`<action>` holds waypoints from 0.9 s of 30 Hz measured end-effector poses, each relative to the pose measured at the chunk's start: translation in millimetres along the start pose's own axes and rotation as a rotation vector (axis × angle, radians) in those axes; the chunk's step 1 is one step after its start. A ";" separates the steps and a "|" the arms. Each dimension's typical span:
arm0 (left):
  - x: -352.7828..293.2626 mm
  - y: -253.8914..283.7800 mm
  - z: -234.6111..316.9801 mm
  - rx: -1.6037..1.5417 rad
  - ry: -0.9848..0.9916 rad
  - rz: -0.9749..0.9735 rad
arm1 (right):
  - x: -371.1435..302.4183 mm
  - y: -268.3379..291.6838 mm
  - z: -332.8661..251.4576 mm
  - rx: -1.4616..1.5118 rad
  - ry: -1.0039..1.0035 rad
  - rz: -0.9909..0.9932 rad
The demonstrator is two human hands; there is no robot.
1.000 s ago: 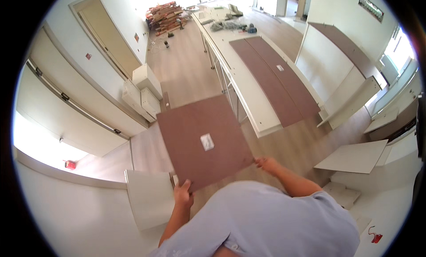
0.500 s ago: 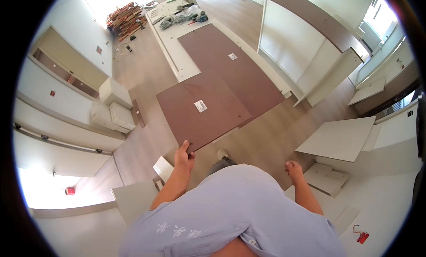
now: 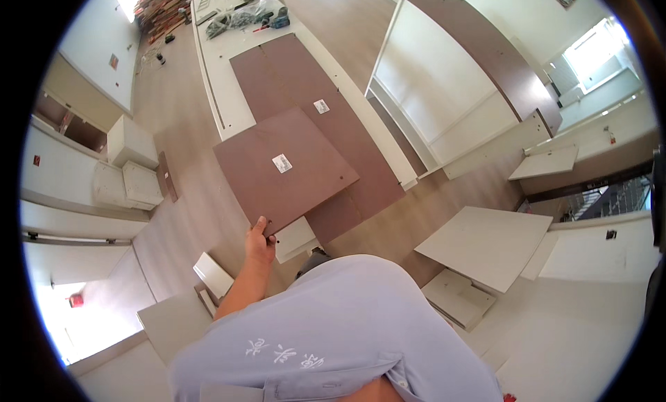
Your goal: The person attaches components to furniture panels using a power drill and hardware, then moves a finished drawer panel to a storage area.
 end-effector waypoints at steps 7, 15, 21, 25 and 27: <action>-1.9 -72.5 133.7 0.610 -0.319 -0.005 | 21.4 -3.3 -187.7 -0.343 0.307 0.039; -94.3 -239.6 209.5 1.228 -0.717 0.023 | 126.8 59.4 -405.8 -0.334 0.458 -0.203; -171.5 -345.8 131.0 1.709 -0.825 0.169 | 227.8 168.2 -489.6 0.028 0.271 -0.132; -196.0 -373.1 52.9 1.798 -0.624 0.150 | 244.0 187.2 -530.1 -0.063 0.298 -0.212; -199.3 -374.7 19.4 1.866 -0.766 0.085 | 247.2 178.1 -546.7 -0.149 0.333 -0.237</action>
Point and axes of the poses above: each hand's wrist, its own x-axis towards the middle knuckle, its own y-axis out of the back of the hand, z = x × y, the point moved 10 cm from there along x, towards the middle knuckle, and after that the axes turned 10 degrees about -y, right-handed, at the moved point
